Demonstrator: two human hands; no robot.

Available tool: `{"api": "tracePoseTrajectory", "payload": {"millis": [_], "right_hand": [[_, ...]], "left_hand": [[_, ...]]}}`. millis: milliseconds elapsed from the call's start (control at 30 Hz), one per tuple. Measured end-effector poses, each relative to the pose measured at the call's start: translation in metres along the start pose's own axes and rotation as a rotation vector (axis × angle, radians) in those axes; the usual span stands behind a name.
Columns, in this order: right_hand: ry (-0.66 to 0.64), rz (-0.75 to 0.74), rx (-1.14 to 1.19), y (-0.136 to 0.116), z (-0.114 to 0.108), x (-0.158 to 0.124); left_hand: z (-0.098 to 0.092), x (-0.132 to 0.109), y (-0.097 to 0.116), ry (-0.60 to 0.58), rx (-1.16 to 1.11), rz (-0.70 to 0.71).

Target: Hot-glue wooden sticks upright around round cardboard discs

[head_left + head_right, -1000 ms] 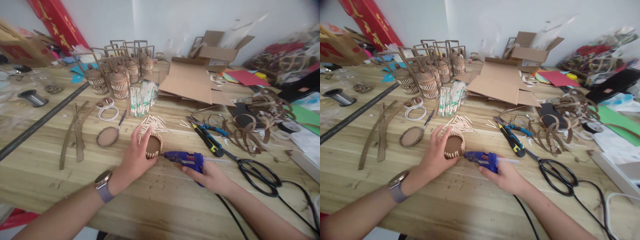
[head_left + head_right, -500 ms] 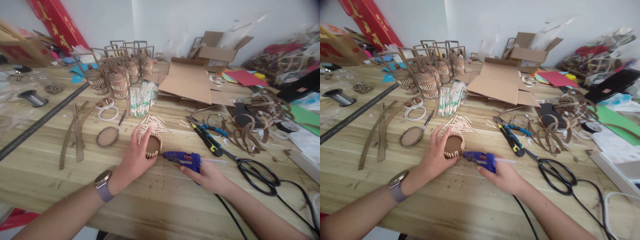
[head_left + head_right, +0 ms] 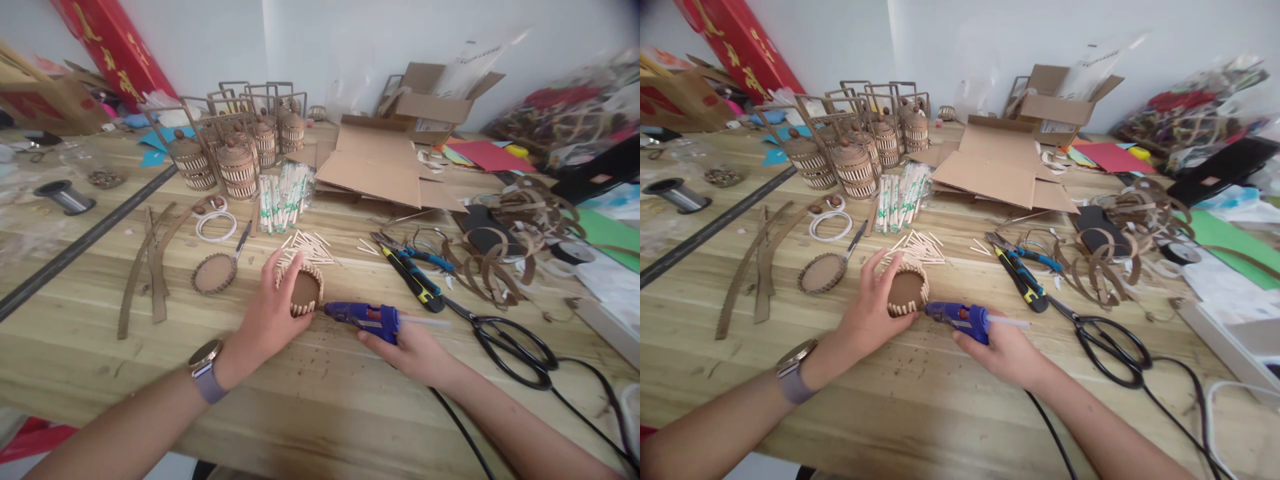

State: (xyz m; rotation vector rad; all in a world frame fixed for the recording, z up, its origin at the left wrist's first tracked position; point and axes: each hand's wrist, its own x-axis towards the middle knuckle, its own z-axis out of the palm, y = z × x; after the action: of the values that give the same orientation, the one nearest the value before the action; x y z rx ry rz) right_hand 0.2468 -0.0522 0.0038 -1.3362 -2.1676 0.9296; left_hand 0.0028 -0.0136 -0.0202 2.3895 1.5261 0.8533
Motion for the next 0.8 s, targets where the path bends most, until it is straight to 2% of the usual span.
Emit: {"api": "tracePoseTrajectory", "payload": {"millis": [633,800], "right_hand": [[0.003,0.045,-0.025,-0.0019,0.001,-0.0005],[0.047,0.055,0.006,-0.0033,-0.0006,0.0006]], "left_hand": [[0.0005,-0.0003,-0.0012,0.01,-0.006,0.02],[-0.0008,-0.0014,0.0011,-0.008,-0.009,0.002]]}}
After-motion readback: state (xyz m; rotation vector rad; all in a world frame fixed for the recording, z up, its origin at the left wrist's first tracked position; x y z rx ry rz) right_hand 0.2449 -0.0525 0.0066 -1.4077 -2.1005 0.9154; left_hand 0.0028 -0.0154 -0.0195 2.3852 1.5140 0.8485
